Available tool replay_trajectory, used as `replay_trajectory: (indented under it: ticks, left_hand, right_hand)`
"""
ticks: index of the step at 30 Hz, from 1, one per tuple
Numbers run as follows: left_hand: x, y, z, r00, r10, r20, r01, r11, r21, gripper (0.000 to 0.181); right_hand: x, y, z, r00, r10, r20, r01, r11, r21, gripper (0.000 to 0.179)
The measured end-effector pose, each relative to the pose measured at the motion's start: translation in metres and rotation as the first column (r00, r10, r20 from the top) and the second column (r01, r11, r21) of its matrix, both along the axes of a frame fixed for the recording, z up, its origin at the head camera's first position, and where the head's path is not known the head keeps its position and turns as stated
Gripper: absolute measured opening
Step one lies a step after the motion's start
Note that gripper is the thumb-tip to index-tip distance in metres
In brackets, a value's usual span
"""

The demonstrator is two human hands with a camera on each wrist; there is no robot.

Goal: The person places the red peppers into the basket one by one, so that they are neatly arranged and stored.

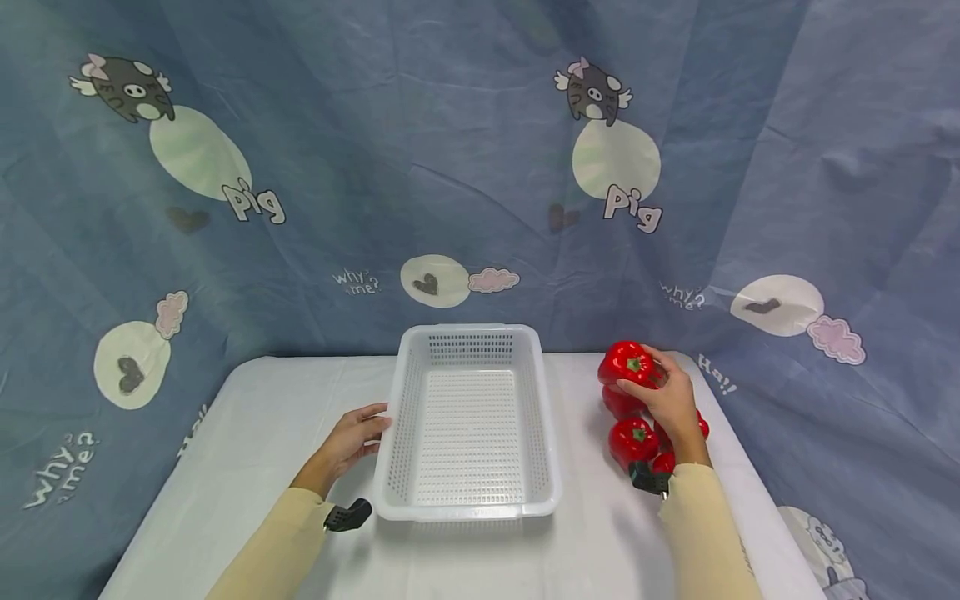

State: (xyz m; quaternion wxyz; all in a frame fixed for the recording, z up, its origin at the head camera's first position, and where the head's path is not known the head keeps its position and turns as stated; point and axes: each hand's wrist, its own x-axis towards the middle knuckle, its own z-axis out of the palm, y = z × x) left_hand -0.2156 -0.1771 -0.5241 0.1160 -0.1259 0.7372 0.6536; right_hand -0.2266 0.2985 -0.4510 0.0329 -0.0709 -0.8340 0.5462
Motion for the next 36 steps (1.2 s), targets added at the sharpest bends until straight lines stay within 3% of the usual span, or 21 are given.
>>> replay_trajectory:
  ticks: [5,17,27,36]
  left_hand:
    - [-0.001,0.002,-0.001,1.000,0.006,0.007,-0.006,1.000,-0.010,0.043]
    - [-0.001,0.001,-0.001,1.000,0.002,-0.001,-0.002,1.000,0.002,0.044]
    - [0.001,0.001,0.000,1.000,0.001,0.008,-0.001,1.000,0.007,0.044]
    - [0.000,0.001,0.002,1.000,0.001,0.010,-0.001,1.000,0.009,0.046]
  right_hand:
    - [-0.012,-0.016,0.001,0.998,0.050,0.041,-0.049,0.999,-0.024,0.092]
    - [-0.039,-0.050,-0.001,0.977,0.211,-0.021,-0.211,0.978,-0.001,0.083]
    - [-0.056,-0.087,-0.010,0.983,0.185,0.009,-0.183,0.978,-0.104,0.076]
    - [-0.067,-0.116,-0.019,0.964,0.263,-0.026,-0.265,0.960,-0.094,0.067]
